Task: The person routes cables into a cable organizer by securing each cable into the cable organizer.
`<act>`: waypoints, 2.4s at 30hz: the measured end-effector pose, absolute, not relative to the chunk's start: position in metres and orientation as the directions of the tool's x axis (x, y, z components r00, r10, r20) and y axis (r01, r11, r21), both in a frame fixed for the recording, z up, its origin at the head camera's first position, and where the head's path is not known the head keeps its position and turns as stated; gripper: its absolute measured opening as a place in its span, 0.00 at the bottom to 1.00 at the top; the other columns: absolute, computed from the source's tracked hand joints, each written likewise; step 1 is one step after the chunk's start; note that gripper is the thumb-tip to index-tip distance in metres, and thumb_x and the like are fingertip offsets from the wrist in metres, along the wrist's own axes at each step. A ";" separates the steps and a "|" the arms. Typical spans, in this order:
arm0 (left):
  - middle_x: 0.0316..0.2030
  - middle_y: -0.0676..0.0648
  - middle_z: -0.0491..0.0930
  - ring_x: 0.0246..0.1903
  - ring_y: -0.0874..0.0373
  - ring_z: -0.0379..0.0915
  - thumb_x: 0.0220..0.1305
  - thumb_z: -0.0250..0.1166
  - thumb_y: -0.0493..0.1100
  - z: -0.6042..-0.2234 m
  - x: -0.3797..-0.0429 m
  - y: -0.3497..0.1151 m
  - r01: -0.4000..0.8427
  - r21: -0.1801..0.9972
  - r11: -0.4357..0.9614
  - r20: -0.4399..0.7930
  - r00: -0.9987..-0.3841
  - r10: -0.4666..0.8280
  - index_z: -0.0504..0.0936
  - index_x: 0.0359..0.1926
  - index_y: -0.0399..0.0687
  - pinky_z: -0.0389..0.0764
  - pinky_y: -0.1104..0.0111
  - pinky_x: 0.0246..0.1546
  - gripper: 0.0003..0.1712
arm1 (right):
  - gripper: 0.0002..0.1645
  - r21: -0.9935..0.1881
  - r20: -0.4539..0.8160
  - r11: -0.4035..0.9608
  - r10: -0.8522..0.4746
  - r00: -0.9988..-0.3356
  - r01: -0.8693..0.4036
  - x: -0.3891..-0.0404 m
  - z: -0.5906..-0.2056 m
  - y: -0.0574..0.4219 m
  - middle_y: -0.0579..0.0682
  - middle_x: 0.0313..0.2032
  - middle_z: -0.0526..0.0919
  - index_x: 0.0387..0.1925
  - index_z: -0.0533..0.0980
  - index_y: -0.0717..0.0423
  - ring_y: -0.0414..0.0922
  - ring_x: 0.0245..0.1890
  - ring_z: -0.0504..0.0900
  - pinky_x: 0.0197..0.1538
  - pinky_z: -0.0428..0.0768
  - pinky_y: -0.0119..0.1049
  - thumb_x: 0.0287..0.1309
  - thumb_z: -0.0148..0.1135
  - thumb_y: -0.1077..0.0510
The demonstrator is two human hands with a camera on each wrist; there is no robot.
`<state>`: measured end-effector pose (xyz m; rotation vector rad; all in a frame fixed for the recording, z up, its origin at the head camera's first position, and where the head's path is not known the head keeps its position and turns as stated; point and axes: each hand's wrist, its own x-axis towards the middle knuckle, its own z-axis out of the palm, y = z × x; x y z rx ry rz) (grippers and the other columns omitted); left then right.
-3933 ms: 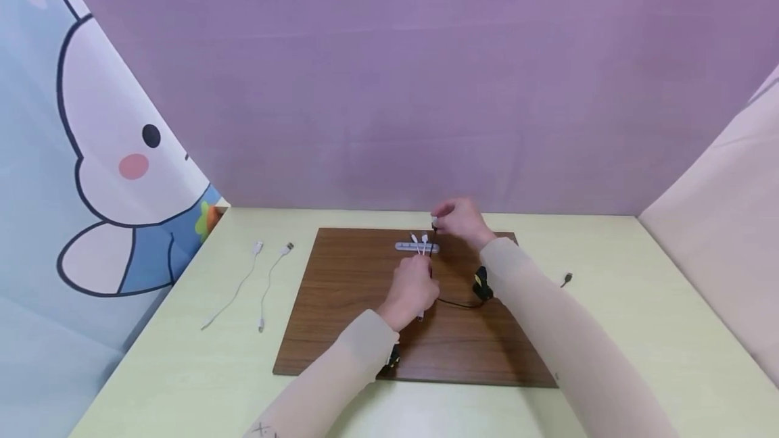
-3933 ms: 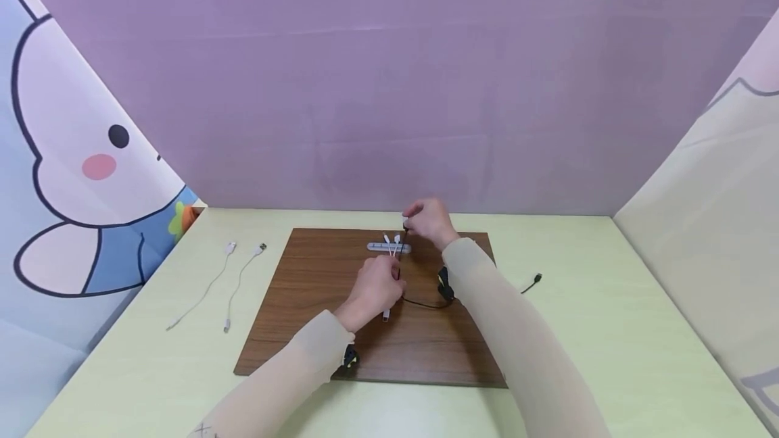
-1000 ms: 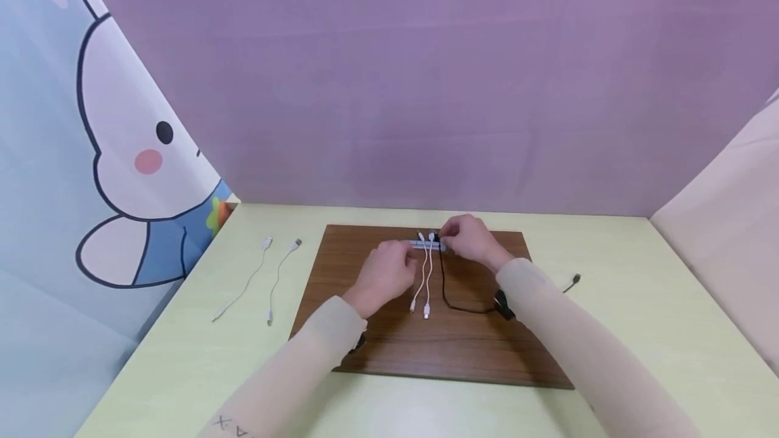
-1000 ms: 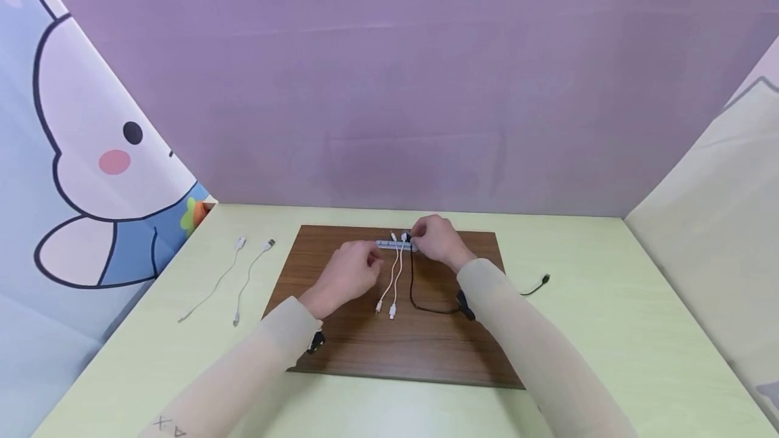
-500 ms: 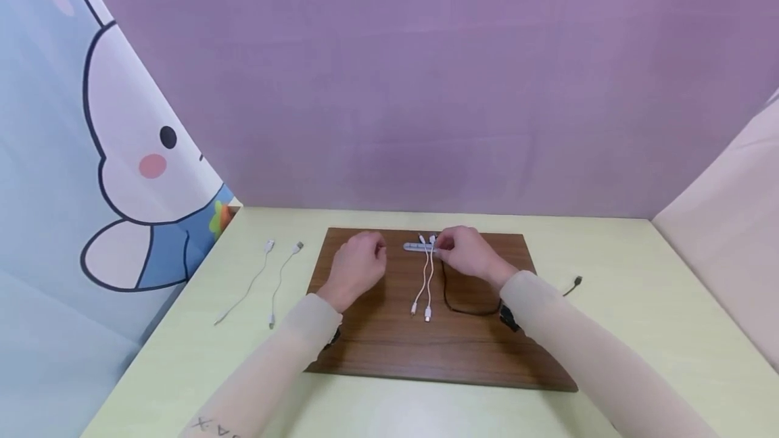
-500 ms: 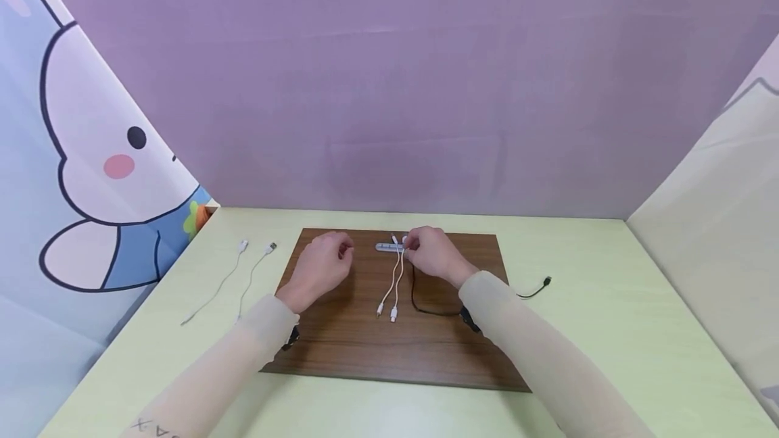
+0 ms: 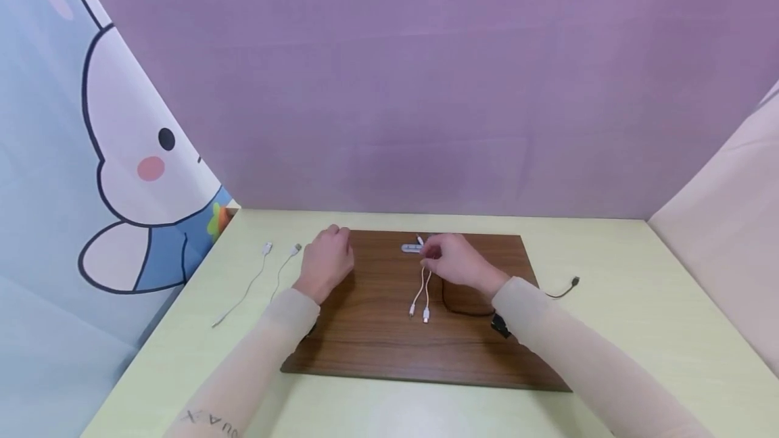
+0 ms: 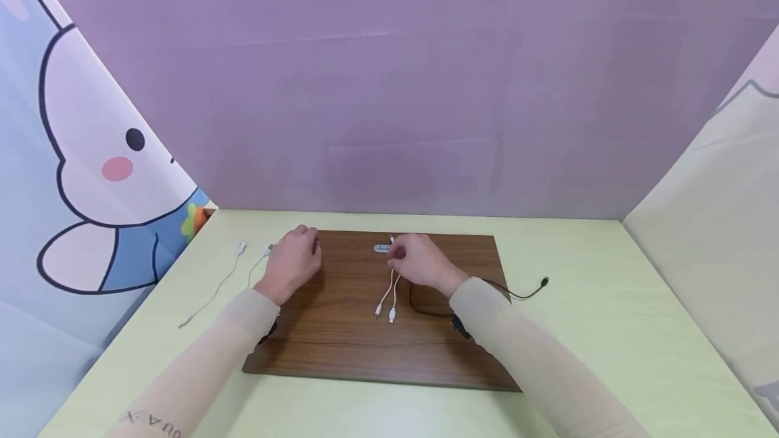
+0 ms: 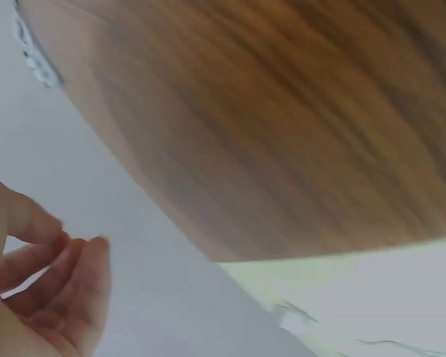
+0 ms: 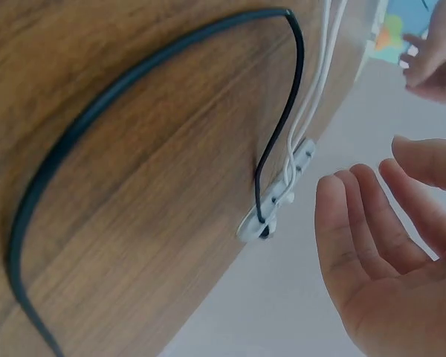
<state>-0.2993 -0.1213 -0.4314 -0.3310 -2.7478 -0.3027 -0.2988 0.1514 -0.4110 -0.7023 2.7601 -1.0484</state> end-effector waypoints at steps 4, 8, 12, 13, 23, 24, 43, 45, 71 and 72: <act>0.35 0.41 0.79 0.34 0.46 0.80 0.65 0.62 0.36 -0.436 -0.305 -0.134 0.250 0.146 0.957 0.370 -0.911 0.182 0.82 0.44 0.34 0.83 0.55 0.28 0.10 | 0.09 -0.610 0.074 0.672 -0.479 -0.875 -0.420 -0.293 -0.412 0.144 0.44 0.33 0.83 0.44 0.84 0.60 0.41 0.35 0.80 0.40 0.80 0.37 0.62 0.68 0.63; 0.35 0.41 0.79 0.34 0.46 0.79 0.66 0.61 0.37 -0.442 -0.309 -0.147 0.224 0.127 0.966 0.339 -0.925 0.170 0.82 0.44 0.34 0.83 0.54 0.28 0.10 | 0.10 -0.578 0.083 0.683 -0.495 -0.865 -0.447 -0.288 -0.414 0.138 0.44 0.33 0.83 0.44 0.84 0.61 0.40 0.35 0.79 0.40 0.80 0.35 0.62 0.69 0.62; 0.37 0.40 0.79 0.35 0.44 0.79 0.65 0.61 0.36 -0.445 -0.312 -0.163 0.202 0.095 0.975 0.332 -0.930 0.160 0.81 0.45 0.34 0.83 0.53 0.27 0.11 | 0.11 -0.546 0.105 0.683 -0.519 -0.848 -0.485 -0.283 -0.415 0.134 0.45 0.35 0.83 0.45 0.84 0.61 0.39 0.36 0.79 0.42 0.80 0.36 0.63 0.69 0.61; 0.38 0.40 0.79 0.36 0.44 0.79 0.64 0.62 0.36 -0.445 -0.313 -0.166 0.195 0.087 0.977 0.335 -0.929 0.156 0.81 0.45 0.34 0.83 0.52 0.27 0.11 | 0.11 -0.536 0.113 0.682 -0.525 -0.844 -0.496 -0.282 -0.415 0.133 0.45 0.36 0.83 0.45 0.84 0.61 0.39 0.36 0.79 0.43 0.80 0.36 0.63 0.69 0.61; 0.38 0.35 0.77 0.38 0.37 0.76 0.64 0.54 0.34 -0.452 -0.315 -0.206 0.120 0.122 0.985 0.298 -0.951 0.079 0.78 0.43 0.30 0.82 0.44 0.31 0.12 | 0.11 -0.510 0.090 0.669 -0.583 -0.807 -0.540 -0.267 -0.412 0.122 0.45 0.39 0.85 0.46 0.84 0.58 0.40 0.39 0.79 0.46 0.80 0.39 0.64 0.68 0.59; 0.39 0.35 0.77 0.39 0.37 0.76 0.65 0.53 0.34 -0.452 -0.314 -0.209 0.103 0.129 0.986 0.274 -0.960 0.064 0.78 0.44 0.30 0.82 0.44 0.33 0.12 | 0.11 -0.515 0.084 0.663 -0.592 -0.801 -0.544 -0.265 -0.412 0.120 0.46 0.41 0.85 0.47 0.84 0.58 0.41 0.40 0.80 0.46 0.80 0.39 0.64 0.68 0.59; 0.42 0.33 0.76 0.45 0.35 0.77 0.66 0.57 0.33 -0.451 -0.315 -0.214 0.004 0.121 0.993 0.050 -0.999 -0.002 0.78 0.50 0.28 0.81 0.42 0.41 0.14 | 0.11 -0.587 0.018 0.589 -0.677 -0.736 -0.556 -0.241 -0.412 0.108 0.46 0.44 0.85 0.47 0.84 0.57 0.37 0.42 0.81 0.48 0.81 0.34 0.65 0.68 0.59; 0.42 0.33 0.76 0.44 0.35 0.78 0.68 0.56 0.33 -0.450 -0.314 -0.215 0.005 0.127 0.992 0.050 -0.999 -0.001 0.78 0.49 0.29 0.81 0.42 0.41 0.13 | 0.10 -0.592 0.011 0.589 -0.678 -0.735 -0.551 -0.242 -0.412 0.108 0.46 0.43 0.85 0.47 0.84 0.57 0.37 0.42 0.81 0.48 0.81 0.34 0.65 0.68 0.59; 0.35 0.39 0.81 0.33 0.49 0.75 0.69 0.59 0.33 -0.421 -0.308 -0.229 0.229 0.480 0.847 0.086 -0.973 0.214 0.79 0.42 0.33 0.79 0.57 0.36 0.05 | 0.10 -0.694 0.033 0.498 -0.699 -0.714 -0.520 -0.240 -0.411 0.082 0.46 0.40 0.86 0.46 0.84 0.58 0.37 0.40 0.81 0.47 0.80 0.31 0.64 0.69 0.62; 0.35 0.39 0.81 0.34 0.49 0.76 0.69 0.59 0.33 -0.419 -0.308 -0.227 0.241 0.489 0.838 0.102 -0.970 0.220 0.79 0.42 0.33 0.79 0.57 0.36 0.05 | 0.10 -0.699 0.036 0.499 -0.691 -0.722 -0.512 -0.240 -0.412 0.079 0.45 0.39 0.86 0.46 0.84 0.58 0.37 0.39 0.81 0.46 0.80 0.31 0.64 0.69 0.61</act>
